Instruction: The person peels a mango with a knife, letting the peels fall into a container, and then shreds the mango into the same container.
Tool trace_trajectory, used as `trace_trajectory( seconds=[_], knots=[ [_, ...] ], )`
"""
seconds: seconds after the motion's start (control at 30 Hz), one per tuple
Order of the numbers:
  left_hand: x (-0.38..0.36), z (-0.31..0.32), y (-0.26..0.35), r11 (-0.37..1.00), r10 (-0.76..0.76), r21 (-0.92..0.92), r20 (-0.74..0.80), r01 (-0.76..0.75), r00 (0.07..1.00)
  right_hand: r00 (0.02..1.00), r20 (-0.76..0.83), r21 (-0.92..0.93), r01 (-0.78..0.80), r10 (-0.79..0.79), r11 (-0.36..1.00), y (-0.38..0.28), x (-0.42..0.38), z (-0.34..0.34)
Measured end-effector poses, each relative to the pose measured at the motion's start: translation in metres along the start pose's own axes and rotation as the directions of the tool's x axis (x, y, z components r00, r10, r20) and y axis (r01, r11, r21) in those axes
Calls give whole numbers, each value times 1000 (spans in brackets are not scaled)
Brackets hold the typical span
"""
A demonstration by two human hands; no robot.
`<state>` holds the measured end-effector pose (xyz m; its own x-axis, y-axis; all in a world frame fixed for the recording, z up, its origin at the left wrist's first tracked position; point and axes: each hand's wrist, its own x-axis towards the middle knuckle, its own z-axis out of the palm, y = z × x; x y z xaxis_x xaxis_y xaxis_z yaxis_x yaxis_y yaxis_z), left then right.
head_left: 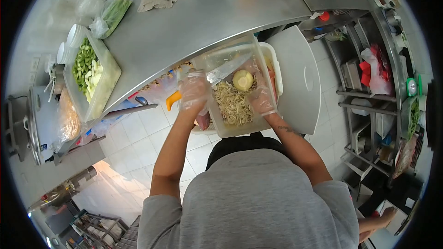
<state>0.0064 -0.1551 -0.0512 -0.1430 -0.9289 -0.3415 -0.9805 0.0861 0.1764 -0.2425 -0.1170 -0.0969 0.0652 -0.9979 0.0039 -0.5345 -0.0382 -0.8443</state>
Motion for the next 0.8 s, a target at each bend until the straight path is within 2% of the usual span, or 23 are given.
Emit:
trace_trajectory(
  seconds=[0.1, 0.2, 0.23, 0.3, 0.33, 0.37, 0.4, 0.47, 0.53, 0.57, 0.63, 0.67, 0.7, 0.8],
  knots=[
    [4, 7, -4, 997, -72, 29, -133, 76, 988, 999, 48, 1, 17, -17, 1000, 3, 23, 8],
    [-6, 2, -3, 999, 32, 39, 65, -35, 997, 992, 37, -217, 126, -120, 968, -1, 34, 18],
    [-8, -2, 1, 997, 47, 50, 152, -55, 987, 989, 95, -258, 136, -115, 957, -4, 36, 18],
    [-19, -6, 4, 995, 82, -71, 204, -69, 976, 974, 205, -338, 162, -96, 927, -8, 42, 14],
    [-26, -5, 6, 988, 104, -132, 228, -75, 968, 976, 185, -308, 169, -115, 936, 0, 44, 18],
    [-30, 10, 5, 983, 27, -182, 147, 0, 989, 977, 165, -278, 175, -133, 944, 11, 47, 27],
    [-37, 11, 5, 974, 45, -226, 104, -20, 994, 978, 144, -248, 183, -151, 951, 14, 48, 31],
    [-51, 11, 6, 947, 73, -313, 18, -64, 997, 986, 165, -38, -9, 16, 999, 22, 49, 34],
    [-64, 13, 8, 914, 87, -386, -104, -121, 991, 968, 252, 57, -29, 14, 998, 40, 48, 35],
    [-70, 14, 9, 896, 90, -418, -166, -152, 982, 947, 313, 57, 52, -67, 997, 52, 46, 31],
    [-76, 12, 14, 920, 40, -382, -116, -81, 993, 941, 335, 395, -94, -48, 914, 48, 42, 27],
    [-79, 12, 17, 930, 13, -364, -90, -45, 996, 940, 335, 673, -286, 63, 682, 45, 33, 25],
    [-83, 10, 19, 923, -5, -383, -106, -37, 994, 912, 375, 850, -410, 165, 332, 35, 25, 21],
    [-91, 13, 25, 918, -59, -396, -175, -15, 983, 936, 301, 728, -350, 183, 590, -2, 18, 7]
  ],
)
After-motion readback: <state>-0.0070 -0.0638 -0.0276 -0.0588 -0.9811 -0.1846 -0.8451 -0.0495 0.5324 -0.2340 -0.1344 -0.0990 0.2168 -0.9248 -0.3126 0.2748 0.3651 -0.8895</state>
